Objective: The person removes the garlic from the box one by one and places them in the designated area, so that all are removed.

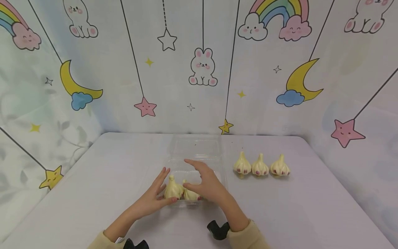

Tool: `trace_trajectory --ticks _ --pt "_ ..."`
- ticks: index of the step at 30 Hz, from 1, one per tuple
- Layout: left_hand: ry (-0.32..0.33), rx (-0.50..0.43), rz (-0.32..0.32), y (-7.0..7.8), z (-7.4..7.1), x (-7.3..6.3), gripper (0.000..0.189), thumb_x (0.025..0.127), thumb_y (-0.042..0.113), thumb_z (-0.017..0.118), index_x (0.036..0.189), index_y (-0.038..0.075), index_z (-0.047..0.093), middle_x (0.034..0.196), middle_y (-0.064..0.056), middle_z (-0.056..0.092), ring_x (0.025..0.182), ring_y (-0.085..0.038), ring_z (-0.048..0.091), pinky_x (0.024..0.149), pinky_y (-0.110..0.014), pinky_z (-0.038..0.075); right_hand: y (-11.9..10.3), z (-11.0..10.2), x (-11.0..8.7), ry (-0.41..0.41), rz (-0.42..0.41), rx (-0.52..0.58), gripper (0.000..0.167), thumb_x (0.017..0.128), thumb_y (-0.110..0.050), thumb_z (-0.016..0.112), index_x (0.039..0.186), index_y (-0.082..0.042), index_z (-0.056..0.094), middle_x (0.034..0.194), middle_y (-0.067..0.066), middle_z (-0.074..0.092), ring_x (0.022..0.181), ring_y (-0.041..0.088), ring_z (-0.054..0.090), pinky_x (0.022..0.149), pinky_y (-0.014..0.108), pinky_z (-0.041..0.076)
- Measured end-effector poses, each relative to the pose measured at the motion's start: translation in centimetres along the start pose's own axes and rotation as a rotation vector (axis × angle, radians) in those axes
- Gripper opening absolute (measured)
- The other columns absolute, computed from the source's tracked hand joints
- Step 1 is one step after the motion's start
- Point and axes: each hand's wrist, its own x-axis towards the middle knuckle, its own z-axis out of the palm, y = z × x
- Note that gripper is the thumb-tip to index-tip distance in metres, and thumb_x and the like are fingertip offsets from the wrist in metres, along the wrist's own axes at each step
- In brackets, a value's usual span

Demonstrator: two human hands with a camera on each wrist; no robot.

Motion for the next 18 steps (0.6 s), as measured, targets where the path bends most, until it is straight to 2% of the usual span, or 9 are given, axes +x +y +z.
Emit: trace_trajectory --ticks 8,13,18 --pt "-0.001 0.013 0.008 0.0 -0.1 0.0 0.09 0.082 0.027 0.069 0.148 0.014 0.009 0.151 -0.019 -0.008 0.129 -0.05 0.021 0.09 -0.055 0.041 0.0 1.1 0.7 -0.052 -0.031 0.013 0.066 0.078 -0.025 0.073 0.136 -0.025 0.043 0.138 0.0 0.041 0.122 0.032 0.041 0.093 0.057 0.038" --pt "0.0 0.012 0.008 -0.2 0.0 0.1 0.091 0.081 0.026 0.069 0.148 0.013 0.009 0.151 -0.019 -0.007 0.13 -0.048 0.02 0.092 -0.055 0.039 0.2 1.8 1.1 -0.078 -0.052 0.001 0.065 0.079 -0.025 0.073 0.136 -0.02 0.044 0.138 0.004 0.043 0.119 0.036 0.043 0.091 0.058 0.039" --pt "-0.006 0.013 0.006 -0.6 0.0 0.2 0.092 0.081 0.027 0.069 0.148 0.012 0.008 0.151 -0.018 -0.008 0.13 -0.048 0.018 0.092 -0.056 0.039 0.4 2.4 1.2 -0.093 -0.062 -0.034 0.062 0.078 -0.024 0.073 0.134 -0.02 0.046 0.136 0.004 0.046 0.116 0.036 0.048 0.092 0.055 0.04"
